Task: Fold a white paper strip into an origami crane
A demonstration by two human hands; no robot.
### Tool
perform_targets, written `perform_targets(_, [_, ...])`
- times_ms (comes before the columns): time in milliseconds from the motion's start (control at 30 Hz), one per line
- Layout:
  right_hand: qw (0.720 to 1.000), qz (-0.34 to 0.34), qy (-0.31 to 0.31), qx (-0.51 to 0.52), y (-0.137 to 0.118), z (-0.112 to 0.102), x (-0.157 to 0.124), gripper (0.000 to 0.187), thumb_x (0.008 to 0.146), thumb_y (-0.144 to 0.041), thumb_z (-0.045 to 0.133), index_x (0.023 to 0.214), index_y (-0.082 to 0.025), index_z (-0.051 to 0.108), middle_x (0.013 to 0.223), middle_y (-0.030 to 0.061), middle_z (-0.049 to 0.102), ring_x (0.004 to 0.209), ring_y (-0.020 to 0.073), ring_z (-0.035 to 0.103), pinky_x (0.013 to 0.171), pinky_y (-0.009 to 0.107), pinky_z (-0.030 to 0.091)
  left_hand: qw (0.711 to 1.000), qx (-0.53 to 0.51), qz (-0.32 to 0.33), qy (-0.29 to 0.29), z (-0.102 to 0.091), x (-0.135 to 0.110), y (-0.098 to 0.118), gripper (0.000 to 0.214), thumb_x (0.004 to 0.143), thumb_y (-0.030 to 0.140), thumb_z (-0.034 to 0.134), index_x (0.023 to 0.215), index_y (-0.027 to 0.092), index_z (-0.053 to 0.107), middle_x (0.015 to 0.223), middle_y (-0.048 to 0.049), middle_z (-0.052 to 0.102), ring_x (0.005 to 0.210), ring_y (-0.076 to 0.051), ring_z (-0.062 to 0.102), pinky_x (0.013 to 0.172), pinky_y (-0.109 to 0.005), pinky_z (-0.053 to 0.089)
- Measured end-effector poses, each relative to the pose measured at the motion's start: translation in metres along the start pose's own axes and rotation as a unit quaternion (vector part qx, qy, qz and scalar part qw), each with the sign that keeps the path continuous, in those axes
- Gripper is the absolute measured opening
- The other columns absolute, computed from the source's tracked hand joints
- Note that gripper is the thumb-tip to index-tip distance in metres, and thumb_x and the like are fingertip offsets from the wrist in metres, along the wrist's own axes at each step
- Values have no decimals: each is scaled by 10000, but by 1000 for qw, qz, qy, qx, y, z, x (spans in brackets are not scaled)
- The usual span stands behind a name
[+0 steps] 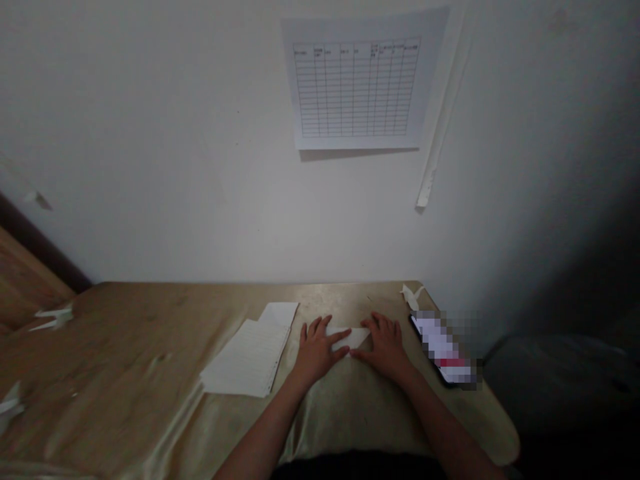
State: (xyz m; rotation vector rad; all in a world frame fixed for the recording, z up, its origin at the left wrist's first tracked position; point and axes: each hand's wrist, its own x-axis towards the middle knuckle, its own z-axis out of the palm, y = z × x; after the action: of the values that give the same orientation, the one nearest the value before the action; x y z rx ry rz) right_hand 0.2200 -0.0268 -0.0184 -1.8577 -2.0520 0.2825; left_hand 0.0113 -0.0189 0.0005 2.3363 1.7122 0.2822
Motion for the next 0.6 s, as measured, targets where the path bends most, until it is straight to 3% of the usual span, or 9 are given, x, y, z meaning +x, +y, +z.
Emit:
perform_targets(267, [999, 6, 6, 37, 7, -2, 7, 517, 821, -472, 760, 1284, -264, 663, 1519, 125, 520, 1449, 326, 416, 1231, 505, 218, 1000, -4, 6, 1, 0, 0, 0, 445, 934, 573, 657, 1377, 560, 607, 1678, -3, 380, 1567, -365, 275, 1260, -646, 140])
perform_targets(600, [998, 14, 33, 41, 20, 2, 17, 285, 912, -276, 619, 1185, -290, 700, 1417, 62, 597, 1352, 270, 492, 1142, 441, 328, 1000, -1, -1, -12, -5, 0, 3, 454, 932, 552, 664, 1382, 560, 604, 1674, 16, 387, 1564, -369, 277, 1264, -645, 139])
